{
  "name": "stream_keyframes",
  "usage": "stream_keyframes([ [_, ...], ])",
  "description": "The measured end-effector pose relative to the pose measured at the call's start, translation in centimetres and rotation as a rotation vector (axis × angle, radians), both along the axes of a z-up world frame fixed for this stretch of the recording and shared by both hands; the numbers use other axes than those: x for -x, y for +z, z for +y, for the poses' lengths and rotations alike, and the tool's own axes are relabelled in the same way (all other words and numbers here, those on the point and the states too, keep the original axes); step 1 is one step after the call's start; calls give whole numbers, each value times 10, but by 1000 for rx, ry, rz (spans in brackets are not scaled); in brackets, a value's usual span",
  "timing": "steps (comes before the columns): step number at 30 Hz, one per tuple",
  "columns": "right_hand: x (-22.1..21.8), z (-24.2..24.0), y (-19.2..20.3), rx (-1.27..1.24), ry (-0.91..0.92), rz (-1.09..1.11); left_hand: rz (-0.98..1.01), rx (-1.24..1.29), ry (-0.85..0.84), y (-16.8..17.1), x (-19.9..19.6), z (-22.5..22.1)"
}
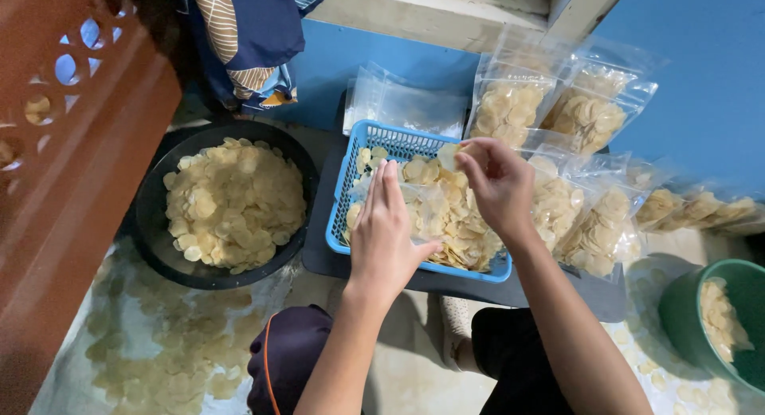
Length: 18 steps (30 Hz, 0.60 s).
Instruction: Packaging chips from a basket into individual plastic bags by hand
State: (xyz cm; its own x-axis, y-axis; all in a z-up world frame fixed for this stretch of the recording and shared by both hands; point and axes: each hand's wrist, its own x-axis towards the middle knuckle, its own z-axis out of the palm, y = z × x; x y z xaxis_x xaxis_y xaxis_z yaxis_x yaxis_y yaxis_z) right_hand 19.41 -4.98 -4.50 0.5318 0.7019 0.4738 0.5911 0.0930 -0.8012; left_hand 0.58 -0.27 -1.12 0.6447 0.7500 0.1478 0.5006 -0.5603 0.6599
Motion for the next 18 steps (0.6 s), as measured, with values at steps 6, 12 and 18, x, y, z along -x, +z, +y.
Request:
stream_keyframes([
  [6,44,-16,32,35,165,-390,15,-32,2,-10,-6,-2],
  [12,42,-20,32,157,208,-408,23,-32,18,-9,-6,-2],
  [18,-26,-25,25,102,12,-195,10,-36,8,-5,-6,-2],
])
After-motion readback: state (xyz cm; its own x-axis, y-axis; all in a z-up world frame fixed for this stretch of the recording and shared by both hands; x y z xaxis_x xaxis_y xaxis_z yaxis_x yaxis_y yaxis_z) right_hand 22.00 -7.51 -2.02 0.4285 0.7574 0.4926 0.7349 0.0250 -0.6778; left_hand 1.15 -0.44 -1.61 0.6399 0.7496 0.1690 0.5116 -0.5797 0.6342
